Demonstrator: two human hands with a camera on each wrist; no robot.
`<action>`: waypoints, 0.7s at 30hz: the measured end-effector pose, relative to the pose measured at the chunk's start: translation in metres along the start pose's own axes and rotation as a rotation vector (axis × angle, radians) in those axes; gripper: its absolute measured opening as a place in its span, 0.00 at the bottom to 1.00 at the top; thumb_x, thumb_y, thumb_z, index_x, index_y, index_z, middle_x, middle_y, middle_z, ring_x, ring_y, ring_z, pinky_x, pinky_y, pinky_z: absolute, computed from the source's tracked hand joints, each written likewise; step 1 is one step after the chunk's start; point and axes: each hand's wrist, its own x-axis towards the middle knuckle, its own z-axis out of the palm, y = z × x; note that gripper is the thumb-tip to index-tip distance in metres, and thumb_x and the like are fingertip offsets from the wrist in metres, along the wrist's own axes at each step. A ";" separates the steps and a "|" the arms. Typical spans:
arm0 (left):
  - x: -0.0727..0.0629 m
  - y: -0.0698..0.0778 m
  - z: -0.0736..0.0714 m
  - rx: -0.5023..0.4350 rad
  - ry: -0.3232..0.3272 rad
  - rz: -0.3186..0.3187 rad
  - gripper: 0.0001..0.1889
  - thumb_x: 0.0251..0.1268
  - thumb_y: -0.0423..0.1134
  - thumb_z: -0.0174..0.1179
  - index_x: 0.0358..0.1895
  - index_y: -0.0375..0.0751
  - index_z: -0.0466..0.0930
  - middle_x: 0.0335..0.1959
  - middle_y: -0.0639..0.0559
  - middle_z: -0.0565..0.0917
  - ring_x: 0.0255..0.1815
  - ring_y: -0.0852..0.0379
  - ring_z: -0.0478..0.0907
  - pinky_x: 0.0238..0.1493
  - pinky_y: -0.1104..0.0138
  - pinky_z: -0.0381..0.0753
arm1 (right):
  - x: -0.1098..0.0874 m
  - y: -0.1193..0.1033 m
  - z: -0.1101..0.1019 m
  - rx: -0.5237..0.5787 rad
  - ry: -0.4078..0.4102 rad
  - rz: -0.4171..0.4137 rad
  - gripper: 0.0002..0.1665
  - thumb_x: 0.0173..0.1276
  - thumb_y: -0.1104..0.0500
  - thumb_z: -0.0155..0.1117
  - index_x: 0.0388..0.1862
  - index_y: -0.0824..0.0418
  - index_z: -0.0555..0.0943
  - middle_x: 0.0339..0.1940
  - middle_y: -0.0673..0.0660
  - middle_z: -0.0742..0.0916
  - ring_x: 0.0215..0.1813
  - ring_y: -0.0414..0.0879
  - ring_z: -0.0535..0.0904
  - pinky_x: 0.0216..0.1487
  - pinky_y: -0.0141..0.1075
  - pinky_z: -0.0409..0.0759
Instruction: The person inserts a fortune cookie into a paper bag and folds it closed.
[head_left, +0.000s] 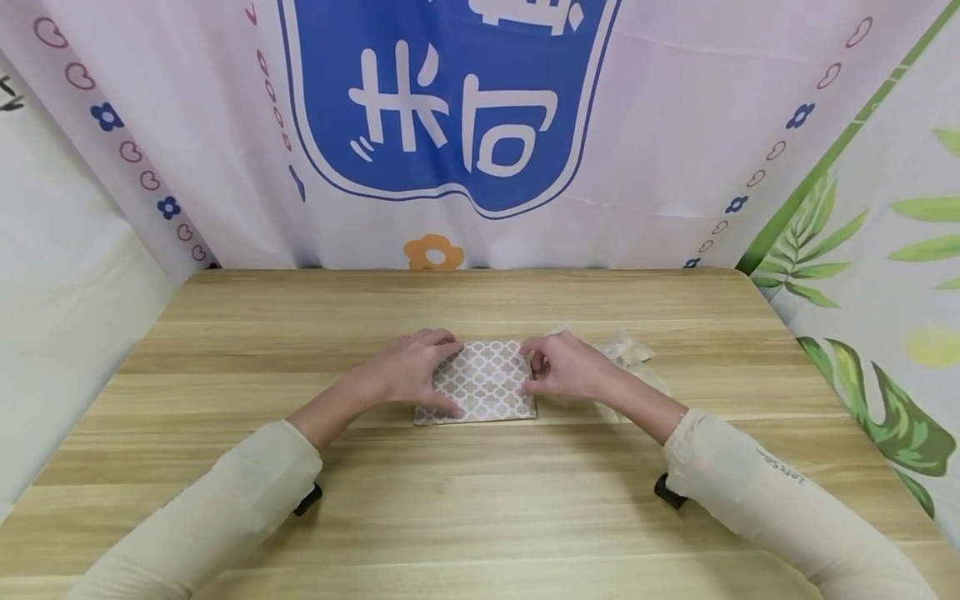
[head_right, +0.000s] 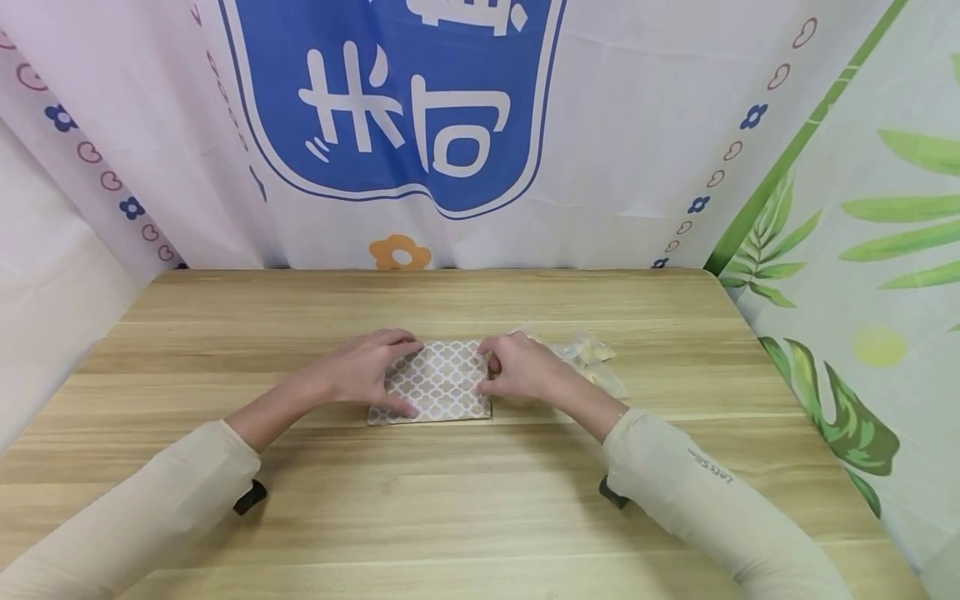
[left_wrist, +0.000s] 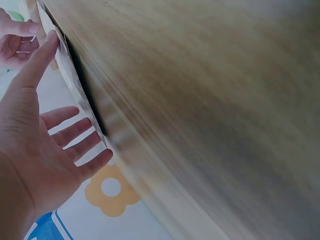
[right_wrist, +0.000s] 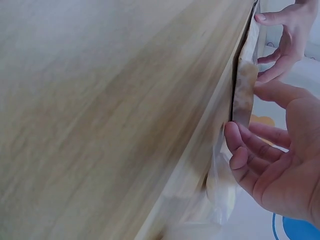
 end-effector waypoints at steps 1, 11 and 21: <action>0.000 0.000 0.000 0.000 -0.002 -0.001 0.59 0.49 0.71 0.73 0.76 0.32 0.67 0.75 0.35 0.69 0.75 0.35 0.67 0.73 0.40 0.68 | 0.000 0.000 0.000 -0.001 -0.003 -0.003 0.29 0.61 0.56 0.79 0.57 0.68 0.83 0.31 0.50 0.86 0.30 0.38 0.78 0.41 0.36 0.82; -0.002 -0.002 0.000 -0.002 -0.006 0.000 0.59 0.46 0.67 0.78 0.76 0.31 0.67 0.75 0.34 0.69 0.76 0.35 0.66 0.74 0.41 0.66 | -0.001 0.000 0.000 -0.024 -0.018 -0.007 0.21 0.63 0.62 0.76 0.53 0.68 0.84 0.20 0.46 0.79 0.23 0.37 0.71 0.32 0.32 0.74; -0.005 -0.006 0.001 -0.007 0.008 0.036 0.58 0.47 0.67 0.78 0.74 0.29 0.68 0.74 0.33 0.69 0.75 0.35 0.67 0.75 0.43 0.67 | -0.002 -0.001 0.002 0.006 -0.007 0.011 0.19 0.62 0.68 0.70 0.53 0.67 0.85 0.19 0.47 0.79 0.22 0.37 0.70 0.29 0.31 0.72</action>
